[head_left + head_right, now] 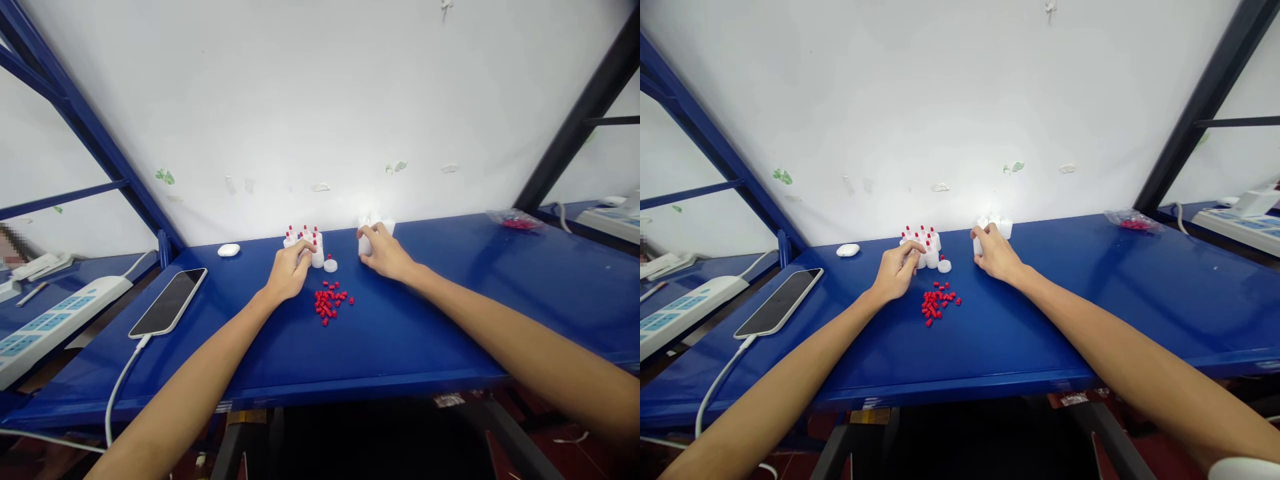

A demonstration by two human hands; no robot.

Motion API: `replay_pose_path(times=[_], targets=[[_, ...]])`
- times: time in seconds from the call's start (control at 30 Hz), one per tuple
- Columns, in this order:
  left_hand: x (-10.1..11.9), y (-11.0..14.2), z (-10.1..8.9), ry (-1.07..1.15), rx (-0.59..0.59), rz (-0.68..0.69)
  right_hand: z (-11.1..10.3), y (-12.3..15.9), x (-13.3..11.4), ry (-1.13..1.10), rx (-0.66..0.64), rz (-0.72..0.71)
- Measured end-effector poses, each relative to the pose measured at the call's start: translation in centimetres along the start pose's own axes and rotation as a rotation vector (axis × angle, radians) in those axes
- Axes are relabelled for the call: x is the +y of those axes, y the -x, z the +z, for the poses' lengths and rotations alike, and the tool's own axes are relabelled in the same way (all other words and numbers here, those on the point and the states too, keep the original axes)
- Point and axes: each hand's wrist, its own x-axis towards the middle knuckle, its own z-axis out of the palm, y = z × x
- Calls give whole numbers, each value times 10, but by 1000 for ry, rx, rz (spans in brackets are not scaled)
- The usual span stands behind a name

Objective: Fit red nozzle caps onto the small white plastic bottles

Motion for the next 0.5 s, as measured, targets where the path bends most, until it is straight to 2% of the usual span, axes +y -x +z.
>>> replay_pose_path(times=[0.2,0.27,0.37,0.43,0.5], targets=[[7,1,5,128,-168,113,1,11,-45,-516,296,-270],[10,2,8,171,-215,126,3,16,-60,-637,341,-365],[12,3,10,230,-205,184,10,22,-73,-667,335,-491],[12,4,11,311,-202,211,14,24,-75,-643,333,-523],[13,4,11,462,-240,156,14,25,-76,-617,355,-541]])
